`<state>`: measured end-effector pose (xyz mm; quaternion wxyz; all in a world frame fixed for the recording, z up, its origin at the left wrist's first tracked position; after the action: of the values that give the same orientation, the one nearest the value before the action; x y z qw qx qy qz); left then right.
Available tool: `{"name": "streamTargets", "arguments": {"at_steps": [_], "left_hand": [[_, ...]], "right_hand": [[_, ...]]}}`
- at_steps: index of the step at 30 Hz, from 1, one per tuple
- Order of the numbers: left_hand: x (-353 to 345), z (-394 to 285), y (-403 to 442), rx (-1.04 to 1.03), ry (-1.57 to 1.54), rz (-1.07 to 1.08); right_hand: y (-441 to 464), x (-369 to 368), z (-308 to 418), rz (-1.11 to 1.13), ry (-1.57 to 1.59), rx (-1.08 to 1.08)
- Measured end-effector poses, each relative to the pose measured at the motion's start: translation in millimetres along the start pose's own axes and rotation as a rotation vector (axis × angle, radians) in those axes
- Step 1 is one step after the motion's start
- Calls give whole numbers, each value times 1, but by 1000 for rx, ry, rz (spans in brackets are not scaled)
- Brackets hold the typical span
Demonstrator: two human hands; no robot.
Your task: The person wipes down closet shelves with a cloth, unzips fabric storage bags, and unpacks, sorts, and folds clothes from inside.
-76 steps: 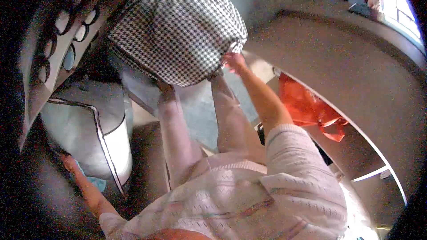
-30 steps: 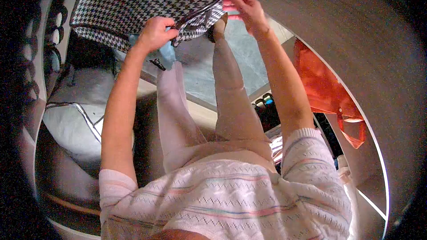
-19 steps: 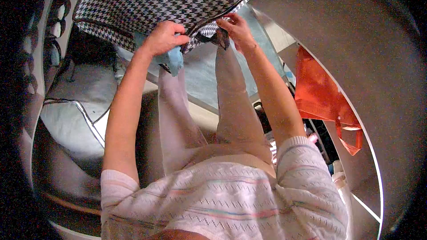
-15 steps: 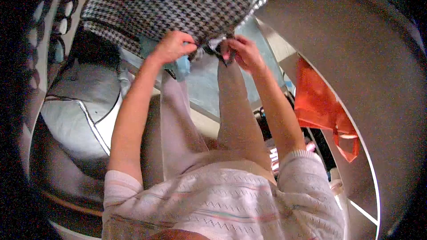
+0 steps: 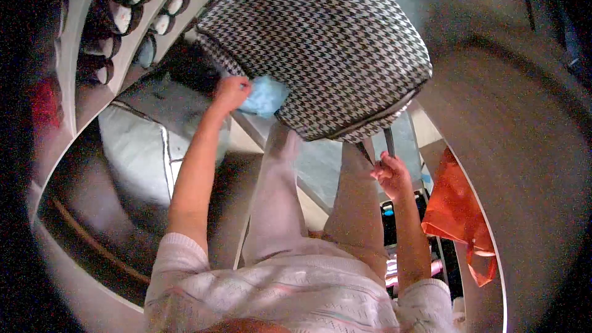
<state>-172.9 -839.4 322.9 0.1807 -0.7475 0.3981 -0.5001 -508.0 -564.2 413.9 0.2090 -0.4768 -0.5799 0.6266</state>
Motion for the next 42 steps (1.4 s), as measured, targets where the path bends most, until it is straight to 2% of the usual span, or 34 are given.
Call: {"name": "streamTargets", "arguments": {"at_steps": [1,3,5,9,12,14,17,18,19,20,22,25,31,33,35,38,42], "left_hand": [[15,16,-2,98,133,70],[29,69,-3,228,170,38],[49,86,1,307,229,-3],[97,83,48,322,339,-150],[133,63,120,225,351,-266],[143,65,176,104,154,-337],[137,83,242,59,-348,-256],[132,81,257,59,-517,-204],[139,53,240,-72,-780,-133],[125,76,268,-78,-864,-186],[136,50,245,-18,-928,-291],[131,50,251,-49,-705,18],[186,-12,145,-152,-750,-3],[195,-1,127,-196,-730,5],[203,-1,108,-123,-719,-22],[207,2,109,-110,-791,-47],[225,-16,140,-205,-808,-68]], "right_hand": [[-1,2,-3,-30,-6,-9],[2,1,-9,-13,-10,-27],[3,-1,-10,-42,-42,-6],[0,-4,-8,-157,-82,-13],[-3,-10,-11,-219,-140,32],[-5,-12,-22,-333,-92,50],[3,-6,-29,-453,-43,90],[8,-3,-33,-406,-37,140],[7,-7,-36,-438,-20,155],[7,-13,-37,-467,-8,168],[6,-29,-37,-493,19,178],[3,-39,-39,-526,-8,187],[0,-48,-38,-526,-67,209],[-6,-59,-38,-551,-46,230],[-23,-72,-34,-569,-19,291],[-27,-59,-36,-554,28,352],[-25,-57,-49,-572,71,440]]}}
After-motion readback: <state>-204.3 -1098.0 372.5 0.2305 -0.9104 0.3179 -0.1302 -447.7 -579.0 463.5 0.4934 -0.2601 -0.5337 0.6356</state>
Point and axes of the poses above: each hand's wrist, its own y-axis towards the middle knuckle, its own x-axis out of the back of the hand, z = x × y, the point moved 5 cm from there along y, towards the middle knuckle, and after that the axes turned 11 degrees about -x, right-handed, at the moved point
